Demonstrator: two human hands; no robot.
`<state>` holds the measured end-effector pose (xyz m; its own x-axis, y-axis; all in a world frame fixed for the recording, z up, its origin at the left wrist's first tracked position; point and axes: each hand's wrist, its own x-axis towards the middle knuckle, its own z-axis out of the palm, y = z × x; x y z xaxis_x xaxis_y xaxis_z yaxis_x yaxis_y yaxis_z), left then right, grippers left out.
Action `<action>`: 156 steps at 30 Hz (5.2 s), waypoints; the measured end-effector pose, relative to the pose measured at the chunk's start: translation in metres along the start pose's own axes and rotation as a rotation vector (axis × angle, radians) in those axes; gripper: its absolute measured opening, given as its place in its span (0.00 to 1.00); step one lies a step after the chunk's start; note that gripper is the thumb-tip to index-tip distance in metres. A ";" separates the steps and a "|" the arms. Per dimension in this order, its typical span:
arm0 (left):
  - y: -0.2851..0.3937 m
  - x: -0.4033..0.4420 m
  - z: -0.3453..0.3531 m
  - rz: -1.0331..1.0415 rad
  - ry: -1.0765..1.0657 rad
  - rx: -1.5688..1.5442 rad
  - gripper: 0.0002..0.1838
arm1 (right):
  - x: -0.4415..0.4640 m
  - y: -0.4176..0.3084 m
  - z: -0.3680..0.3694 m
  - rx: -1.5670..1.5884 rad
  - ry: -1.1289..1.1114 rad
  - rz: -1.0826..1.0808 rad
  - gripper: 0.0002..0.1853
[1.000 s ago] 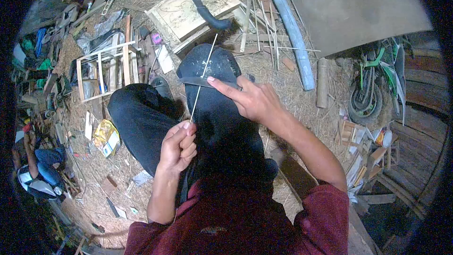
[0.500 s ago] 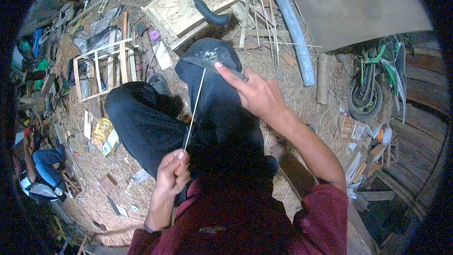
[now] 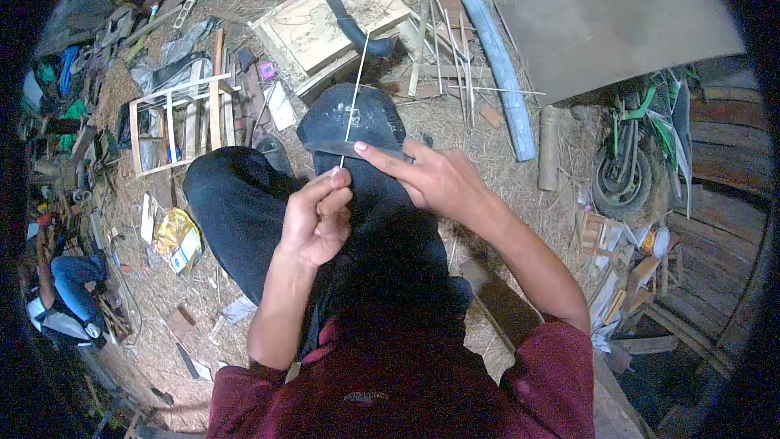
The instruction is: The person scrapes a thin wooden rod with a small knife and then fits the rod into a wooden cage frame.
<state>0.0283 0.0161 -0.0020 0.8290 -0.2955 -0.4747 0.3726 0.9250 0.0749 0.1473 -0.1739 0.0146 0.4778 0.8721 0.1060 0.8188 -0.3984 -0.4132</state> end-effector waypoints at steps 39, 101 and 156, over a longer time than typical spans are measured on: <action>-0.036 -0.020 -0.013 0.766 0.439 1.339 0.10 | -0.001 0.002 0.011 -0.074 -0.004 0.138 0.37; 0.003 -0.003 0.010 0.373 0.278 1.107 0.14 | 0.007 -0.003 0.006 -0.007 -0.001 0.117 0.34; 0.001 0.003 0.011 0.219 0.202 0.455 0.11 | 0.007 0.004 0.004 0.116 -0.096 -0.046 0.33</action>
<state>0.0360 0.0134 0.0058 0.8273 -0.0144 -0.5616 0.3807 0.7494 0.5417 0.1523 -0.1683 0.0099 0.4039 0.9138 0.0428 0.7941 -0.3270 -0.5123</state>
